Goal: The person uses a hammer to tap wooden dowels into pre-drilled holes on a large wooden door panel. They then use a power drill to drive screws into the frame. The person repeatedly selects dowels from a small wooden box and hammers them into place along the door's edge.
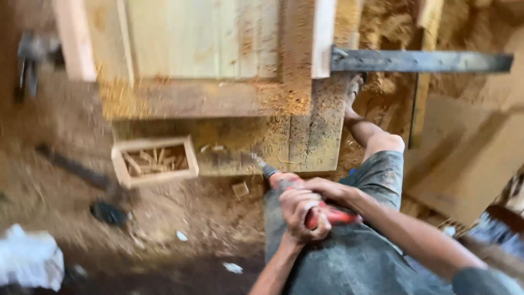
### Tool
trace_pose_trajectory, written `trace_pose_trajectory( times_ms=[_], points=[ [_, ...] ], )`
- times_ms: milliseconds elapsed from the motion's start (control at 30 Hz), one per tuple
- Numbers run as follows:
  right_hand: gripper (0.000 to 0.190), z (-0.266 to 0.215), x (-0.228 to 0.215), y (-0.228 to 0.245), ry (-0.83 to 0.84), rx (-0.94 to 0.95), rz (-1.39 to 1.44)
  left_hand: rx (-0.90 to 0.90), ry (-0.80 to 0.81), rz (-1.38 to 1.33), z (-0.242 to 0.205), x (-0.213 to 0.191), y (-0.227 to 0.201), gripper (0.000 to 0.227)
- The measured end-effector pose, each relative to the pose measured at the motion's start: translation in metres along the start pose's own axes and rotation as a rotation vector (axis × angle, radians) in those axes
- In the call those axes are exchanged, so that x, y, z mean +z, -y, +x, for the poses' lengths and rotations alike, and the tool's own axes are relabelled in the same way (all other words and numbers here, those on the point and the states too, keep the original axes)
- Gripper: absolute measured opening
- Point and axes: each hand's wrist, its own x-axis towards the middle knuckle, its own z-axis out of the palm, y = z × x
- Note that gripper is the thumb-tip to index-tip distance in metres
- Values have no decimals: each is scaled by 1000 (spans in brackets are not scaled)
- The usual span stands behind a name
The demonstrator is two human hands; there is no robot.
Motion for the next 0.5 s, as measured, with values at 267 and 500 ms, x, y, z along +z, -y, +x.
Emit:
trace_pose_trajectory(
  times_ms=[267, 500],
  points=[
    [56, 76, 14, 75, -158, 400, -565, -255, 99, 379, -98, -14, 51, 24],
    [77, 125, 11, -26, -335, 235, -838, -529, 87, 312, -161, -23, 80, 35]
  ],
)
